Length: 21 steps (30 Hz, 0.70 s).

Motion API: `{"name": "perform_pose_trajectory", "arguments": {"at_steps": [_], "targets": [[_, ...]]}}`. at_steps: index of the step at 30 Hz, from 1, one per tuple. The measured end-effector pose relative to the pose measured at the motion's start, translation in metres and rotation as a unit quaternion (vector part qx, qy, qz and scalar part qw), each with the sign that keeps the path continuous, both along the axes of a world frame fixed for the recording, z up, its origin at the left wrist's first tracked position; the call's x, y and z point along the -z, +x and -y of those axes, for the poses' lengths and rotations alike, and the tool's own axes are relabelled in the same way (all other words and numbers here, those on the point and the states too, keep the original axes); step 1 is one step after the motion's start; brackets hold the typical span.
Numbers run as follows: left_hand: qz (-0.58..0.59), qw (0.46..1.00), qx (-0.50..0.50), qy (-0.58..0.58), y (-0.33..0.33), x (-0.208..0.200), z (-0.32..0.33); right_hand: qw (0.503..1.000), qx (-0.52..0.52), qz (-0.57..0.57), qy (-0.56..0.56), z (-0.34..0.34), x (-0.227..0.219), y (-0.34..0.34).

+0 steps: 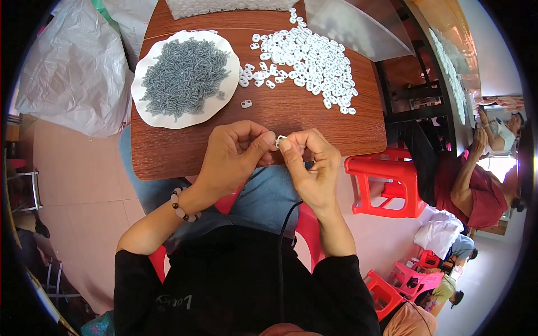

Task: The recorder is manually assembling small white plastic components by inserting tiny grey circular pieces into them.

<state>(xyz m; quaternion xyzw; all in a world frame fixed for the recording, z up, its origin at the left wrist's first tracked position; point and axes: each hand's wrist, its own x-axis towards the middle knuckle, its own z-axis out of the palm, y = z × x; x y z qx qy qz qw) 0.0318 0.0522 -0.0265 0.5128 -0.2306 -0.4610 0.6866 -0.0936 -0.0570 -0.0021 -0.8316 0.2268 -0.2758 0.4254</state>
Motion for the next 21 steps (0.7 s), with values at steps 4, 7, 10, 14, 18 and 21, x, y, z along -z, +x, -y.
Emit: {"name": "perform_pose_trajectory", "arguments": {"at_steps": [4, 7, 10, 14, 18, 21], "targets": [[0.008, 1.000, 0.004, 0.002, 0.0009, -0.0018, -0.0004, 1.000, 0.001, -0.001, 0.000, 0.0013, 0.0009, -0.0004], [0.009, 1.000, 0.014, -0.001, 0.0002, -0.0006, -0.0007, 1.000, 0.000, 0.001, 0.001, 0.0020, 0.0004, -0.0010], [0.026, 1.000, 0.011, 0.003, 0.0003, 0.0005, -0.0007, 1.000, -0.010, -0.016, -0.003, 0.0038, -0.0011, -0.0016], [0.087, 0.996, 0.009, 0.010, -0.0005, 0.0007, -0.0014, 1.000, -0.014, -0.018, -0.006, 0.0044, -0.0047, -0.0020], [0.106, 0.994, -0.009, 0.006, -0.0043, 0.0031, -0.0014, 0.999, -0.019, -0.023, -0.017, 0.0047, -0.0038, -0.0020], [0.126, 0.992, -0.016, 0.015, -0.0053, 0.0061, -0.0020, 0.999, -0.024, -0.027, -0.015, 0.0046, -0.0023, -0.0016]]}}
